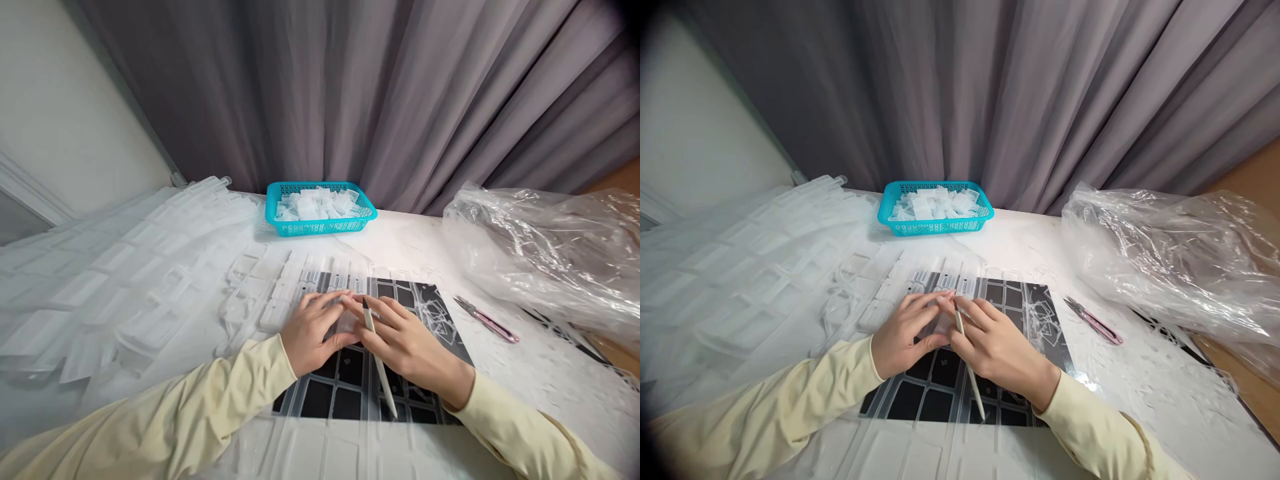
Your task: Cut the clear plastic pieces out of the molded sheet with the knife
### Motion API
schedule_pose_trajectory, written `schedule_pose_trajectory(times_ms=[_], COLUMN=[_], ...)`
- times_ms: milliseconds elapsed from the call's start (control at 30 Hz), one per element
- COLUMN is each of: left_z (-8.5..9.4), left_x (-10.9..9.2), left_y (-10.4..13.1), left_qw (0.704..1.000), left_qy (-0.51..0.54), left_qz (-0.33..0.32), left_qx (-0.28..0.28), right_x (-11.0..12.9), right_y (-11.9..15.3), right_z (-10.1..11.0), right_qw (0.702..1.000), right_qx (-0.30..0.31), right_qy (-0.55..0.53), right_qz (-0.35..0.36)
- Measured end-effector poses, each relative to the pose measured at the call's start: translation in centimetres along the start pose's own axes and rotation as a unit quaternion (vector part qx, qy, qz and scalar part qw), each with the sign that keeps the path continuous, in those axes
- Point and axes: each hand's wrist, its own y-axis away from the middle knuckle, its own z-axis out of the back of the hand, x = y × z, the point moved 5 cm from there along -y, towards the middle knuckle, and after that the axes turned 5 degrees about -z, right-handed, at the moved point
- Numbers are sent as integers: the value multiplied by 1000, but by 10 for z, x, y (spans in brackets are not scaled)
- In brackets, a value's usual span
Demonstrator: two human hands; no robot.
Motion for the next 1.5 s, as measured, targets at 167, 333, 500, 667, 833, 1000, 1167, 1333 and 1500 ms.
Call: schedule_pose_trajectory(times_ms=[167, 333, 500, 667, 833, 1000, 1167, 1333, 1500], left_z=[2, 7, 11, 13, 16, 20, 20, 19, 19], left_x=[5, 4, 2, -1, -3, -1, 3, 5, 7], left_y=[-1, 0, 1, 1, 0, 1, 0, 0, 2], left_qw=[999, 997, 997, 997, 995, 993, 991, 988, 986], left_qy=[40, 41, 22, 23, 43, 81, 116, 134, 130], left_qz=[-9, -20, -24, -8, -5, -10, -5, 14, 26], left_qx=[-32, -63, -69, -79, -87, -86, -62, -77, -104], right_x=[0, -1, -1, -4, -6, -10, -23, -41, -54], right_y=[1, 6, 8, 9, 11, 12, 9, 10, 13], right_z=[4, 5, 3, 0, -5, -5, -1, -2, 0], right_qw=[999, 995, 995, 994, 992, 989, 988, 966, 950], right_qx=[-46, -86, -88, -104, -112, -118, -118, -129, -144], right_qy=[-6, 10, 8, 37, 59, 73, 26, -74, -98], right_qz=[27, 47, 36, -4, -29, -50, -101, -212, -260])
